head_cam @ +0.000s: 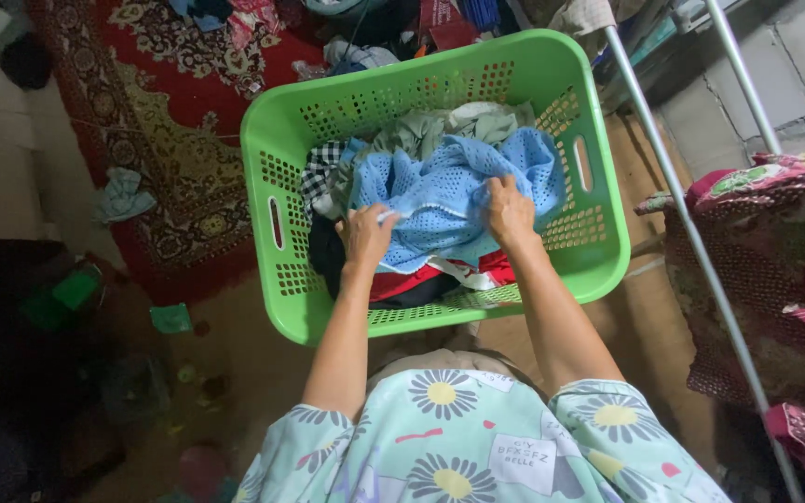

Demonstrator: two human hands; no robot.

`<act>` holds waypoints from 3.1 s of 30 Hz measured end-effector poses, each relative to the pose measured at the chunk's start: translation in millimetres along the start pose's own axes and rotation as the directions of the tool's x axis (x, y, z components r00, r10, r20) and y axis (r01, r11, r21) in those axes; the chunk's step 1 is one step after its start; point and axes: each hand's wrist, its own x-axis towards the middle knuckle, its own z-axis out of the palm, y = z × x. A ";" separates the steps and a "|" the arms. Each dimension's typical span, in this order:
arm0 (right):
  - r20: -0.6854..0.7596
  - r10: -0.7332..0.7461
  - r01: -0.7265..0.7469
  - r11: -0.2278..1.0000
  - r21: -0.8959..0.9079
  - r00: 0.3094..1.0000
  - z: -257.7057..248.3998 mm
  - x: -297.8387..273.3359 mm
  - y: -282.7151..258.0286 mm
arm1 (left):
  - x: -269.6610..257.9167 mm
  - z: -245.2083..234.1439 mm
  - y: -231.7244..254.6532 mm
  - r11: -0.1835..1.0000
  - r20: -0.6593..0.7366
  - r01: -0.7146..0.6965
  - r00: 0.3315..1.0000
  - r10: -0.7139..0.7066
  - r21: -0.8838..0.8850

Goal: The person picks a light blue knitted garment from a green laundry basket, unfolds and smooths it, places it on a black hanger, and hangs it on a drying rack among other clothes.

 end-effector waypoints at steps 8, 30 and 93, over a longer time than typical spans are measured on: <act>0.123 0.251 -0.252 0.968 -0.004 0.960 8.8 -5.1 11.1 | 17.4 -42.3 -4.7 0.810 -0.184 0.081 0.956 -0.228 -0.581; -0.161 -0.072 0.168 0.655 0.736 0.984 -131.1 -29.7 7.6 | 30.5 -104.4 9.9 0.822 -0.485 -0.229 0.872 -0.065 -0.521; -0.416 0.186 0.020 0.896 0.443 0.890 -155.5 -88.4 41.1 | 10.9 -139.6 15.5 0.936 0.239 -0.014 0.965 0.105 -0.351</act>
